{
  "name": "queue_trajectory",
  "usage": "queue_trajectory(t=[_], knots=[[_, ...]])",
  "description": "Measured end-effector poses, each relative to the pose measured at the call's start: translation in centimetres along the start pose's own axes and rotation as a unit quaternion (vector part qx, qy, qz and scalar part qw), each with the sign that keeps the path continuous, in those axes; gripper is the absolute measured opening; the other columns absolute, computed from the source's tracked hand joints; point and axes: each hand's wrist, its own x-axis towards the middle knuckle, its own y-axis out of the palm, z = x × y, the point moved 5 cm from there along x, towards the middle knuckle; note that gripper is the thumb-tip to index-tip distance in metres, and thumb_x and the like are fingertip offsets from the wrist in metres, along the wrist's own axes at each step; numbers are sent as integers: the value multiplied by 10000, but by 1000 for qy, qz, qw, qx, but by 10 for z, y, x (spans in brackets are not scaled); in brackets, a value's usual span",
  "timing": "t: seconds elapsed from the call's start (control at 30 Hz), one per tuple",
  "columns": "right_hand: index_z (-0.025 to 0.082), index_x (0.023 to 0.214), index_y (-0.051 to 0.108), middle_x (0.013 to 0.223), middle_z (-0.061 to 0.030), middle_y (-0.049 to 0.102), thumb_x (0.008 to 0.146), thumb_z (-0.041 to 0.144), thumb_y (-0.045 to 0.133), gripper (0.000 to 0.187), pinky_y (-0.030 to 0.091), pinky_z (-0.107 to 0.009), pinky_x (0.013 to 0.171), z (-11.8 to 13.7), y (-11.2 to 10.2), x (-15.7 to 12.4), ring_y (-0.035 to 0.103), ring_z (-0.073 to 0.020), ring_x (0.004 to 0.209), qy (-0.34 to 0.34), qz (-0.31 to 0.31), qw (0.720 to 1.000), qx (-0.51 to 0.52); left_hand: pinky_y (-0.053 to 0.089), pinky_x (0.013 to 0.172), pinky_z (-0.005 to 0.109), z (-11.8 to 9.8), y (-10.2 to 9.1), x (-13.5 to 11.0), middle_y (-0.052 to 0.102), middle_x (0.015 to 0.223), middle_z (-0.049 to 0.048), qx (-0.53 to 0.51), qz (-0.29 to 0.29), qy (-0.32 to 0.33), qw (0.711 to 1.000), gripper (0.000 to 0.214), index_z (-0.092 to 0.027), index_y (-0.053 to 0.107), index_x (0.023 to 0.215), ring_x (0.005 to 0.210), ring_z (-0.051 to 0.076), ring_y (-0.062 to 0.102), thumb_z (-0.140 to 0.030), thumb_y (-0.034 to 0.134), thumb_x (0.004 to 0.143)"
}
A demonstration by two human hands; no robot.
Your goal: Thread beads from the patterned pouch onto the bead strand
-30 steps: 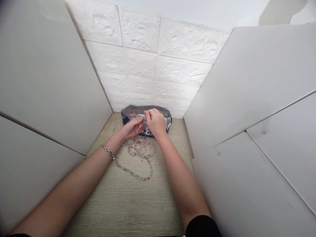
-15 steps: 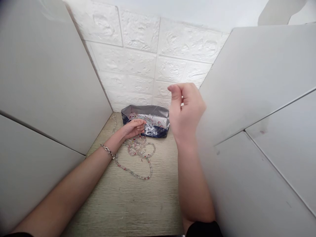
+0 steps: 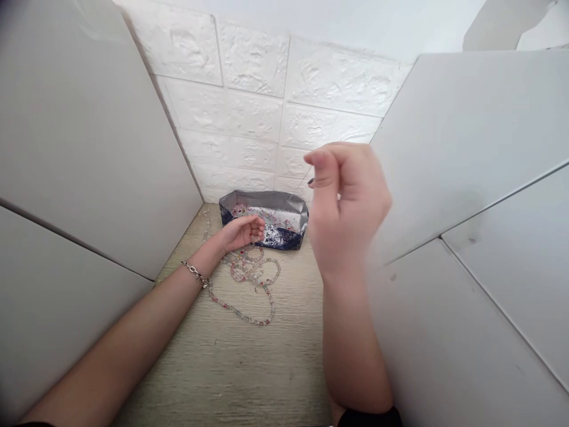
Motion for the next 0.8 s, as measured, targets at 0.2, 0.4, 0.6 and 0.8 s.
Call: queue_trajectory(t=[0.2, 0.4, 0.6, 0.8], knots=[[165, 702, 554, 790, -38, 537, 829, 267, 380, 239, 387, -271, 676, -15, 51, -19, 502, -129, 764, -22, 210, 977, -35, 453, 741, 282, -1, -1, 0, 651, 793, 91, -23, -2, 8, 1000, 232, -92, 619, 787, 777, 157, 603, -284, 498, 734], [157, 718, 557, 842, -47, 541, 831, 282, 360, 259, 360, -267, 683, -46, 106, -64, 494, -139, 763, 1, 340, 932, -126, 461, 699, 269, -1, -6, 4, 654, 722, 80, -79, 12, 28, 996, 253, -99, 617, 753, 656, 125, 600, -281, 442, 766], [163, 731, 564, 854, -43, 536, 833, 282, 346, 268, 346, -248, 650, -81, 124, -93, 497, -128, 750, 46, 354, 921, -158, 463, 669, 281, -5, -2, -2, 637, 686, 82, -98, 40, 18, 994, 196, -104, 602, 755, 662, 136, 598, -243, 465, 744], [154, 730, 571, 864, -59, 541, 831, 279, 335, 286, 364, -266, 684, -90, 118, -85, 511, -141, 766, 95, 337, 919, -179, 450, 601, 232, -3, -3, 1, 548, 561, 8, -35, 30, 28, 999, 89, -100, 582, 735, 504, 64, 522, -173, 565, 686]])
